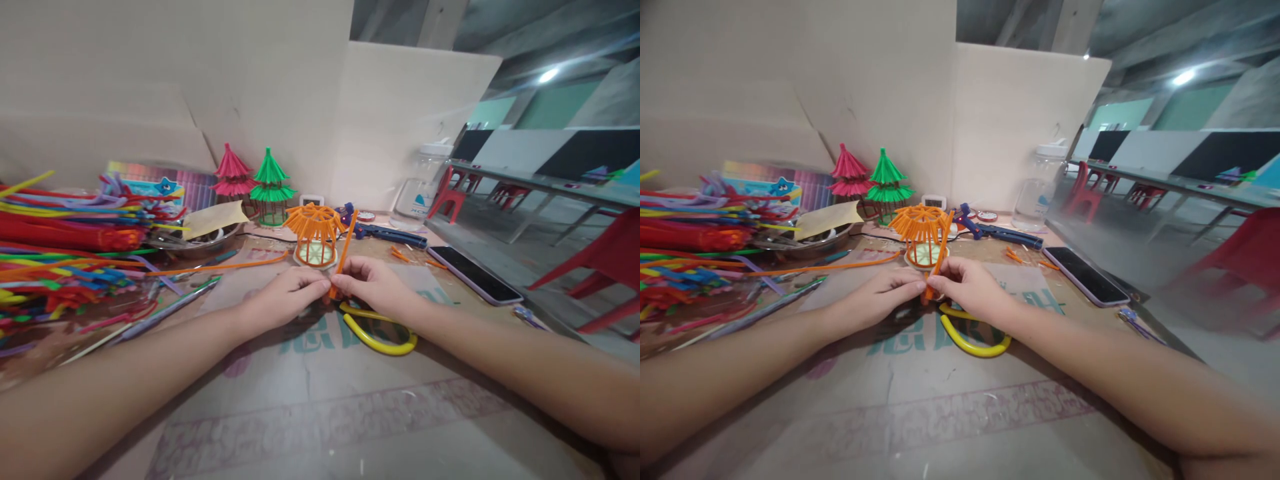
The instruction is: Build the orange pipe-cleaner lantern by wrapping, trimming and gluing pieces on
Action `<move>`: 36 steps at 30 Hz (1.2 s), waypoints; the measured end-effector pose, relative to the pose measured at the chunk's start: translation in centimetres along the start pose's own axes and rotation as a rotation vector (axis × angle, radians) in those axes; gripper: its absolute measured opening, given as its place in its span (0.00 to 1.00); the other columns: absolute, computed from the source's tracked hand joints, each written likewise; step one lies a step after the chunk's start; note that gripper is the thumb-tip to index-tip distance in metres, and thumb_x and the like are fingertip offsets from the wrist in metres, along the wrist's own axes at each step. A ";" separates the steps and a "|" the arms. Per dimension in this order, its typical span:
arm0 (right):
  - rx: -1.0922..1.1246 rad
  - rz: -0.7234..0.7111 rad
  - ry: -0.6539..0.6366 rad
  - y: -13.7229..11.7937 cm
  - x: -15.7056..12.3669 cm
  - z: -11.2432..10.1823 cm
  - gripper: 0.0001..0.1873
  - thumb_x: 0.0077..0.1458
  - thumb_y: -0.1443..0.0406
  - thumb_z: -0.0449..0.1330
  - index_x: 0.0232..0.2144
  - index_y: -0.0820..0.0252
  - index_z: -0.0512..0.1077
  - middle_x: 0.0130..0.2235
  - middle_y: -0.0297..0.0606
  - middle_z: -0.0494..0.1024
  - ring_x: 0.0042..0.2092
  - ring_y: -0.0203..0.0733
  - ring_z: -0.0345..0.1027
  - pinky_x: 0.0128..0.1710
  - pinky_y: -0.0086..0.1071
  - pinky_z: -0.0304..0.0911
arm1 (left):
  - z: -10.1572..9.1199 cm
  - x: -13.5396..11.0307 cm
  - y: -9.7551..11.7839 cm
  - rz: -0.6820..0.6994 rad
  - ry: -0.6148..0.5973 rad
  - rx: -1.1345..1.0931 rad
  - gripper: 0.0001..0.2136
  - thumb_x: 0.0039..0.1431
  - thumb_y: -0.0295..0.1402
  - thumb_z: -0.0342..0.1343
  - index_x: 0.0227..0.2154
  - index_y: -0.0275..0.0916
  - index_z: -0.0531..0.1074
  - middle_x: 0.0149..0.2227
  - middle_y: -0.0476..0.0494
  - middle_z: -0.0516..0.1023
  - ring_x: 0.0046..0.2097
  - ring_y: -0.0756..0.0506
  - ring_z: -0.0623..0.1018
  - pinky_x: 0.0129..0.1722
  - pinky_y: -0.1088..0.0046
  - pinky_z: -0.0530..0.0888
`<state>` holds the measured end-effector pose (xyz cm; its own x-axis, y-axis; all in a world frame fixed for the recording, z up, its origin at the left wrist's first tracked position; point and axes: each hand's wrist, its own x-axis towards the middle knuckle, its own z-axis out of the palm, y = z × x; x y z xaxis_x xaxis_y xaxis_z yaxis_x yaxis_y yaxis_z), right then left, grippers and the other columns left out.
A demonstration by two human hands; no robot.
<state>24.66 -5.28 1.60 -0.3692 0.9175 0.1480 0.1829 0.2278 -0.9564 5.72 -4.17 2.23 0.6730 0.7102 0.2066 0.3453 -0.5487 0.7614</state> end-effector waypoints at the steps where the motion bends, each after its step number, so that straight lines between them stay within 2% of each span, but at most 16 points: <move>1: -0.005 -0.002 -0.001 0.0 0.0 0.0 0.12 0.51 0.58 0.63 0.26 0.59 0.68 0.24 0.30 0.72 0.26 0.33 0.65 0.30 0.30 0.63 | 0.0 0.0 0.0 -0.007 0.001 -0.018 0.16 0.63 0.36 0.45 0.25 0.35 0.73 0.29 0.45 0.77 0.34 0.48 0.74 0.37 0.75 0.70; 7: -0.058 -0.007 0.017 0.3 -0.1 -0.2 0.10 0.51 0.58 0.62 0.27 0.59 0.69 0.26 0.30 0.72 0.27 0.34 0.65 0.30 0.30 0.62 | 0.1 0.1 -0.1 -0.006 -0.003 0.038 0.14 0.61 0.37 0.50 0.26 0.35 0.75 0.27 0.47 0.76 0.31 0.49 0.73 0.33 0.76 0.69; 12: -0.099 -0.026 0.016 1.0 0.1 0.1 0.10 0.53 0.59 0.61 0.29 0.60 0.69 0.29 0.33 0.73 0.29 0.35 0.66 0.31 0.31 0.63 | 0.3 0.2 -0.4 0.046 0.021 0.086 0.13 0.60 0.36 0.53 0.25 0.36 0.76 0.25 0.48 0.75 0.29 0.51 0.71 0.31 0.77 0.68; 15: -0.119 -0.060 -0.021 0.1 0.1 -0.3 0.09 0.55 0.60 0.59 0.33 0.60 0.69 0.32 0.34 0.74 0.32 0.37 0.68 0.34 0.32 0.64 | 0.3 0.1 -0.4 0.066 0.046 0.111 0.14 0.61 0.35 0.52 0.24 0.35 0.76 0.23 0.49 0.73 0.29 0.51 0.70 0.31 0.77 0.67; 17: -0.247 -0.098 -0.064 -1.2 -0.1 -1.3 0.07 0.56 0.60 0.59 0.35 0.58 0.70 0.33 0.34 0.76 0.34 0.38 0.69 0.35 0.31 0.64 | 0.4 0.0 -0.3 0.055 0.083 0.101 0.14 0.61 0.36 0.52 0.24 0.35 0.76 0.23 0.49 0.73 0.29 0.50 0.71 0.31 0.77 0.67; 19: -0.529 -0.123 -0.120 -2.6 -0.8 -2.7 0.07 0.55 0.60 0.61 0.34 0.57 0.71 0.33 0.34 0.77 0.33 0.39 0.70 0.33 0.31 0.62 | 0.4 -0.1 -0.1 0.040 0.126 0.077 0.14 0.61 0.37 0.52 0.24 0.35 0.76 0.24 0.48 0.74 0.30 0.49 0.71 0.31 0.77 0.67; 21: -0.814 -0.079 -0.190 -3.5 -1.6 -4.1 0.08 0.54 0.58 0.62 0.35 0.54 0.74 0.31 0.35 0.77 0.30 0.40 0.69 0.29 0.31 0.58 | 0.5 -0.2 0.0 0.026 0.159 0.049 0.14 0.61 0.37 0.53 0.25 0.35 0.76 0.25 0.48 0.76 0.31 0.49 0.72 0.32 0.77 0.68; 23: -0.955 -0.056 -0.235 -3.6 -2.3 -4.9 0.14 0.49 0.56 0.66 0.39 0.52 0.75 0.32 0.36 0.78 0.30 0.42 0.69 0.27 0.31 0.57 | 0.6 -0.3 0.0 0.016 0.178 0.025 0.13 0.61 0.36 0.54 0.26 0.35 0.77 0.26 0.47 0.77 0.32 0.49 0.73 0.32 0.77 0.69; 27: -1.074 -0.100 -0.276 -2.4 -3.1 -4.4 0.22 0.49 0.61 0.65 0.49 0.49 0.73 0.40 0.39 0.78 0.35 0.44 0.71 0.30 0.31 0.58 | 0.6 -0.4 -0.1 0.022 0.198 0.032 0.12 0.61 0.35 0.53 0.28 0.35 0.78 0.28 0.47 0.78 0.32 0.49 0.74 0.32 0.76 0.69; 31: -1.157 -0.105 -0.319 -1.4 -3.0 -2.9 0.32 0.48 0.70 0.59 0.57 0.51 0.67 0.42 0.41 0.77 0.34 0.42 0.70 0.29 0.30 0.56 | 0.6 -0.7 0.0 0.058 0.216 0.103 0.13 0.63 0.35 0.53 0.28 0.35 0.78 0.29 0.45 0.79 0.33 0.48 0.75 0.34 0.76 0.69; 33: -1.111 -0.080 -0.307 -1.3 -2.8 -2.5 0.30 0.49 0.70 0.59 0.56 0.53 0.67 0.42 0.42 0.77 0.35 0.42 0.71 0.30 0.30 0.57 | 0.6 -0.8 0.2 0.080 0.222 0.092 0.12 0.62 0.35 0.54 0.29 0.35 0.78 0.29 0.45 0.79 0.33 0.48 0.75 0.34 0.76 0.69; 36: -1.034 -0.024 -0.238 -1.5 -2.5 -2.9 0.18 0.54 0.65 0.59 0.48 0.53 0.72 0.40 0.40 0.79 0.36 0.43 0.72 0.32 0.30 0.58 | 0.7 -0.9 0.4 0.089 0.223 0.075 0.10 0.62 0.34 0.55 0.30 0.36 0.78 0.29 0.45 0.79 0.33 0.48 0.75 0.35 0.76 0.69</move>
<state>27.99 -7.02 3.43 -0.5316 0.8470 0.0039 0.8179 0.5145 -0.2577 5.71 -5.30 1.96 0.5452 0.7326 0.4075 0.3444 -0.6389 0.6879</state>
